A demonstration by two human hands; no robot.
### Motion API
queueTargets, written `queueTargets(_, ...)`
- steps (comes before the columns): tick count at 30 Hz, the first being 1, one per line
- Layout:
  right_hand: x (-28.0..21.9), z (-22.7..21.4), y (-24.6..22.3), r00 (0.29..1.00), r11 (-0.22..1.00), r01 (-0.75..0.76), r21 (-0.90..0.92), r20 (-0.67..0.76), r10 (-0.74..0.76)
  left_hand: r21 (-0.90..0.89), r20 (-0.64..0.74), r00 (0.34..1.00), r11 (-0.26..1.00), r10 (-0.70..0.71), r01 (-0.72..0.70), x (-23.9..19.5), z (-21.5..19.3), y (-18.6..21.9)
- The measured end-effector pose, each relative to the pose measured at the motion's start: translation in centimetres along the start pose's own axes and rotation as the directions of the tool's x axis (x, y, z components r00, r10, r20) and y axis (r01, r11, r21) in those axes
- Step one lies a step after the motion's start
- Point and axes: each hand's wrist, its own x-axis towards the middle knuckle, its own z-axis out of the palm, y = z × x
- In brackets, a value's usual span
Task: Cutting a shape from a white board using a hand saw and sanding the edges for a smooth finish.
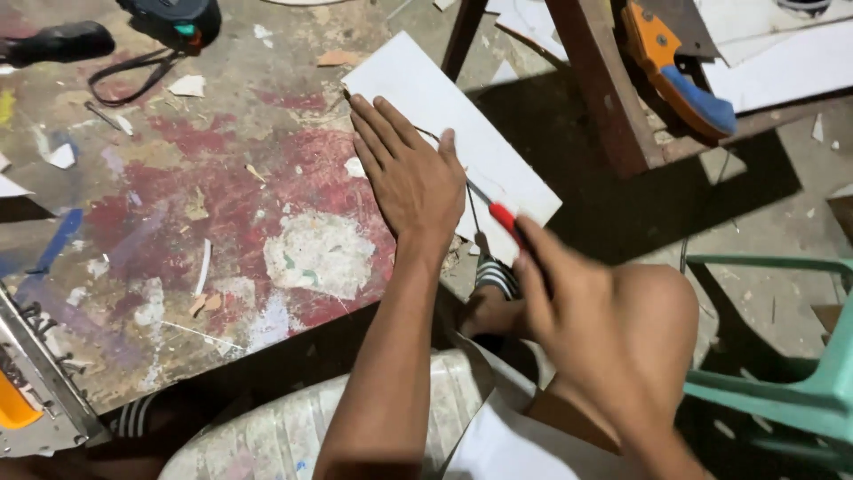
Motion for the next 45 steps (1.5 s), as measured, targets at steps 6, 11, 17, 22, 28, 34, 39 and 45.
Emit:
queueTargets(6, -2.8, 3.3, 1.3, 0.915, 0.919, -0.391, 0.046, 0.126, 0.383, 0.014, -0.056, 0.997, 0.998, -0.055, 0.056, 1.9, 1.0, 0.2)
queueTargets(11, -1.8, 3.3, -0.9, 0.818, 0.762, -0.574, 0.301, 0.159, 0.553, 0.041, -0.162, 0.986, 0.998, -0.031, 0.038, 3.9, 1.6, 0.2)
queueTargets(17, -1.5, 3.9, -0.6, 0.791, 0.703, -0.6, 0.381, 0.153, 0.592, 0.001, -0.227, 0.968, 0.994, 0.11, -0.113, 4.6, 3.4, 0.4)
queueTargets(22, -3.5, 6.2, 2.7, 0.924, 0.91, -0.383, 0.158, 0.059, 0.378, -0.076, -0.265, 0.952, 0.981, 0.153, -0.179, 4.4, 4.3, 0.0)
queueTargets(28, -4.3, 8.4, 3.7, 0.99, 0.972, -0.129, -0.198, -0.087, 0.114, -0.135, -0.278, 0.956, 0.982, 0.091, -0.133, 4.5, 5.0, 0.1)
queueTargets(34, -4.2, 6.9, 3.9, 0.989, 0.884, 0.011, -0.467, -0.127, -0.079, -0.153, -0.294, 0.95, 0.977, 0.099, -0.15, 5.0, 6.0, -0.1)
queueTargets(39, -3.8, 4.8, 4.0, 0.985, 0.807, 0.106, -0.581, -0.05, -0.165, -0.17, -0.32, 0.941, 0.971, 0.107, -0.168, 5.0, 5.5, -0.3)
queueTargets(45, -3.7, 3.6, 7.5, 0.915, 0.663, 0.387, -0.641, 0.18, -0.361, -0.186, -0.277, 0.959, 0.975, 0.065, -0.12, 4.6, 5.9, -0.2)
